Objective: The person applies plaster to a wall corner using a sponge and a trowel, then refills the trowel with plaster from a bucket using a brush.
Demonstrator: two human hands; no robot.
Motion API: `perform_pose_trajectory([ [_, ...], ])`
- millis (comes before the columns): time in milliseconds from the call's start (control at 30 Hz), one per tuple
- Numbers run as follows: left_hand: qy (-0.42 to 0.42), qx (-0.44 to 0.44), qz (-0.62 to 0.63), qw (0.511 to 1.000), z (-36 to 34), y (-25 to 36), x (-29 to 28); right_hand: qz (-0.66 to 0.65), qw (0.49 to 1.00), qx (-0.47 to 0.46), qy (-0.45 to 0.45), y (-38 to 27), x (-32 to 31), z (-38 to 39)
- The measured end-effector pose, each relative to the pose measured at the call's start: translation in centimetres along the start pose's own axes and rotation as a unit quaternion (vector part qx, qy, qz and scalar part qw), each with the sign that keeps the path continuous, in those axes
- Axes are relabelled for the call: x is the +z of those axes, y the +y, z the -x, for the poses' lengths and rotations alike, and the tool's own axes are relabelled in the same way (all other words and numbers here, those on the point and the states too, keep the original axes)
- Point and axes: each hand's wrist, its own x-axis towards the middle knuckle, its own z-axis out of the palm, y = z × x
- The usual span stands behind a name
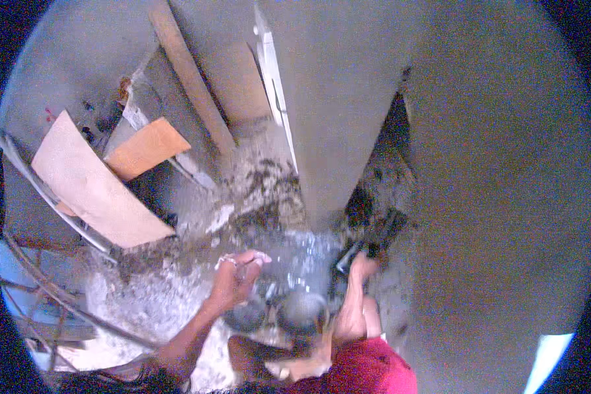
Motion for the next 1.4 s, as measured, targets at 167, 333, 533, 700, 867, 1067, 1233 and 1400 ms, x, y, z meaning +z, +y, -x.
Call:
perform_pose_trajectory([
  [167,-0.003,-0.057,-0.007,0.998,6.4,5.4,0.5,-0.162,0.899,0.402,-0.064,-0.2,-4.3,1.3],
  [333,0.030,-0.010,0.072,0.997,12.0,4.9,1.3,-0.103,0.863,0.437,-0.232,-11.0,-12.7,8.5],
  [533,-0.114,-0.262,0.076,0.955,11.7,0.2,-0.6,0.069,0.917,-0.087,-0.384,-15.0,-17.8,16.3],
  [700,0.026,-0.393,0.326,0.859,10.8,4.4,-0.5,-0.052,0.837,0.005,-0.545,-29.3,-21.8,14.4],
  [867,0.124,-0.445,0.320,0.827,11.7,10.0,-1.4,-0.152,0.709,-0.055,-0.686,-32.0,-23.8,12.9],
  [1067,0.262,-0.455,0.312,0.792,13.8,12.6,-0.2,-0.088,0.602,-0.066,-0.791,-30.7,-26.2,12.4],
  [1233,0.273,-0.456,0.347,0.773,14.3,14.5,0.5,-0.161,0.706,-0.163,-0.670,-29.9,-27.5,10.6],
  [1400,0.271,-0.415,0.384,0.779,17.4,13.1,-0.8,-0.158,0.676,-0.117,-0.711,-30.3,-28.4,5.7],
])
